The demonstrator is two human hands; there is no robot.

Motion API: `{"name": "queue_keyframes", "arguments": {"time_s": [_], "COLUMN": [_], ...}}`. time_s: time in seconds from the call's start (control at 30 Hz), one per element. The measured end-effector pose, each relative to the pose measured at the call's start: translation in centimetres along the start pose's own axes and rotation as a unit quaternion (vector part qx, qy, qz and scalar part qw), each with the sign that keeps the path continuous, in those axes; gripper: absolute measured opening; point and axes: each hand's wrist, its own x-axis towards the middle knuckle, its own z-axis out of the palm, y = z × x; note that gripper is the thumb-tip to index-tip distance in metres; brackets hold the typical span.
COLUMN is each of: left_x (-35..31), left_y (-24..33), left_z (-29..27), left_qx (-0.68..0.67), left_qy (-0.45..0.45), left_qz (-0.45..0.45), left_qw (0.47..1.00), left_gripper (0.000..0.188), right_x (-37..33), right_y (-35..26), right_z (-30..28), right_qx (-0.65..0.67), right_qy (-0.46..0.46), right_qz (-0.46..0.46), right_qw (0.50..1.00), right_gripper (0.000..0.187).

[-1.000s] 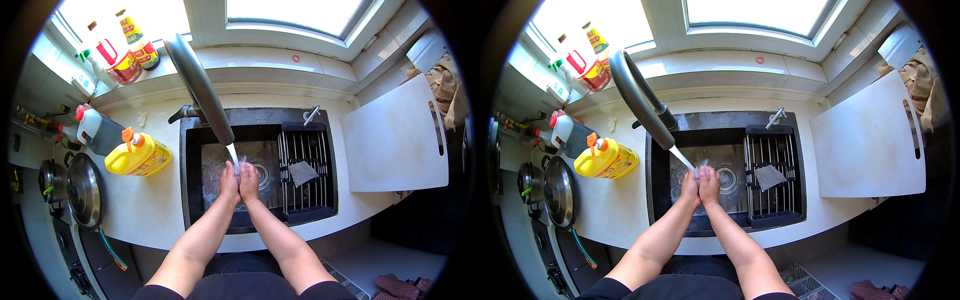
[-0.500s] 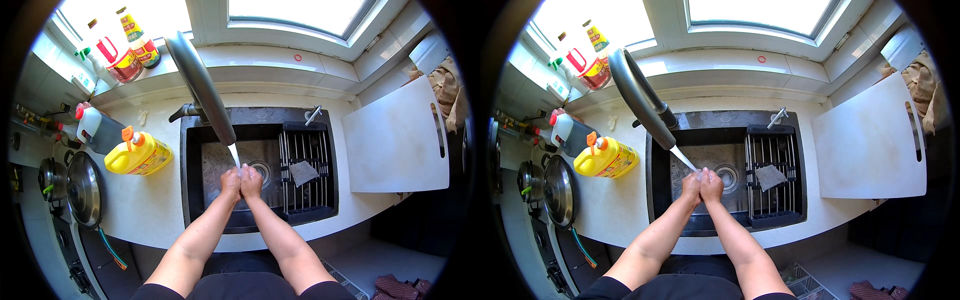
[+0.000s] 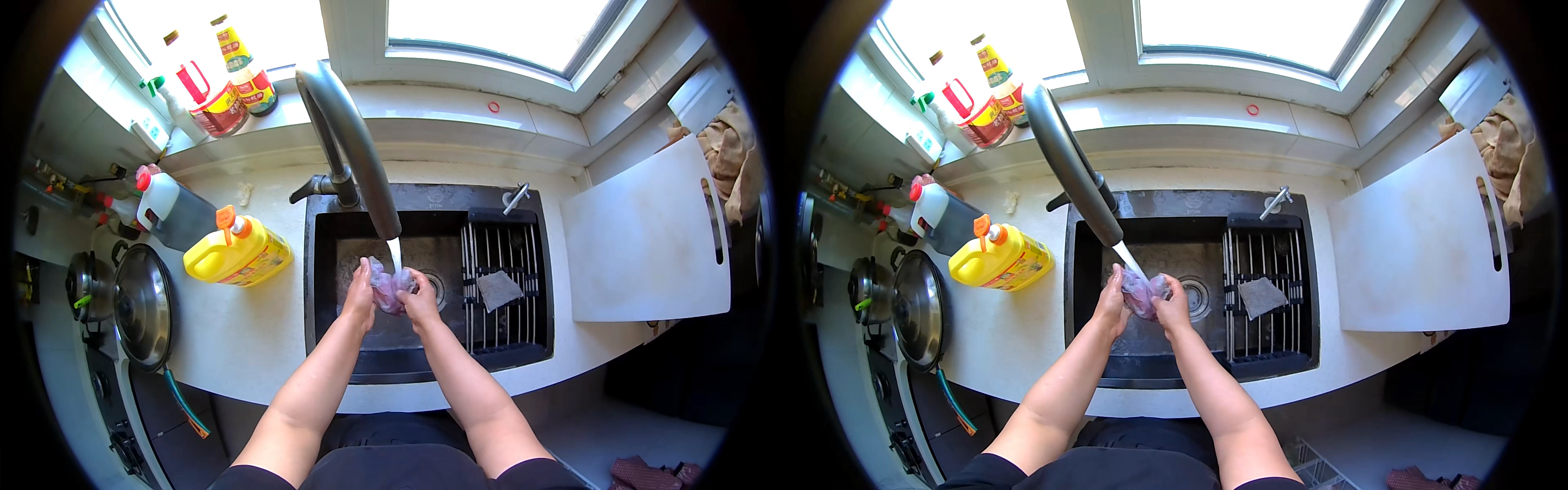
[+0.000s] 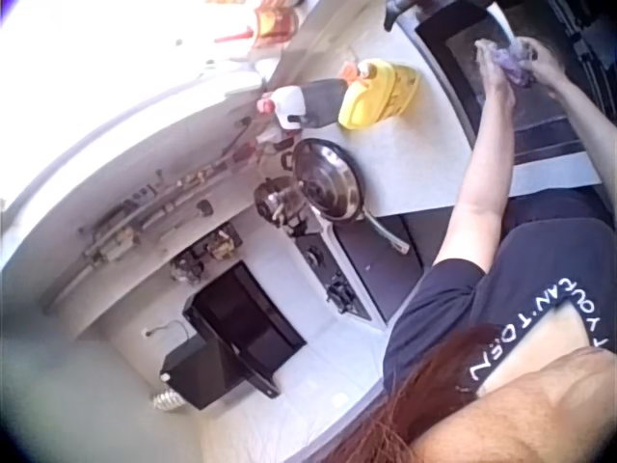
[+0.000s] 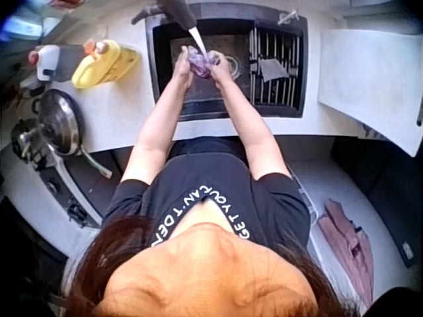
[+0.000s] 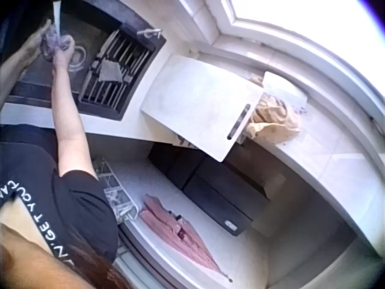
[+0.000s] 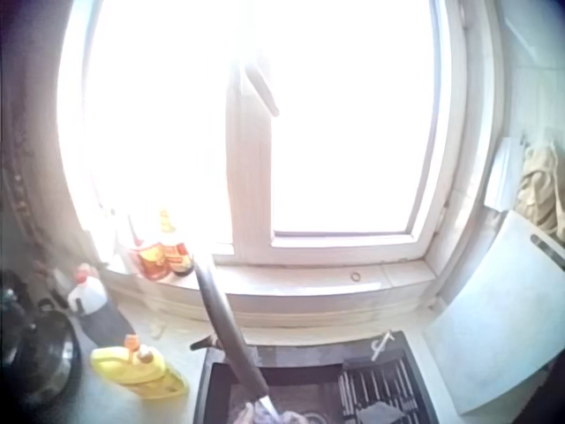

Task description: The person rinses a cloth in a sink, wrings it out, and then uses it to wipe the exterior surface and surrounding wall of a kitchen extractor hood.

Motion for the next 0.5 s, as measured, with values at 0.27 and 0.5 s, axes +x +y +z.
{"name": "queue_keyframes", "arguments": {"time_s": [0.27,0.5], "left_x": [0.8,-0.6], "left_y": [0.4,-2.4], "left_z": [-0.5,0.4], "left_qx": [-0.076,-0.118], "left_qy": [-0.051,-0.033], "left_qz": [-0.305,-0.090], "left_qw": [0.948,0.988], "left_gripper": [0.058,0.048], "right_x": [-1.7,-2.0], "right_y": [-1.7,-0.6], "right_z": [0.5,-1.8], "right_qx": [-0.093,-0.200], "right_qy": [-0.007,-0.006], "right_qz": [-0.173,-0.243], "right_qw": [0.981,0.949], "right_gripper": [0.026,0.028]}}
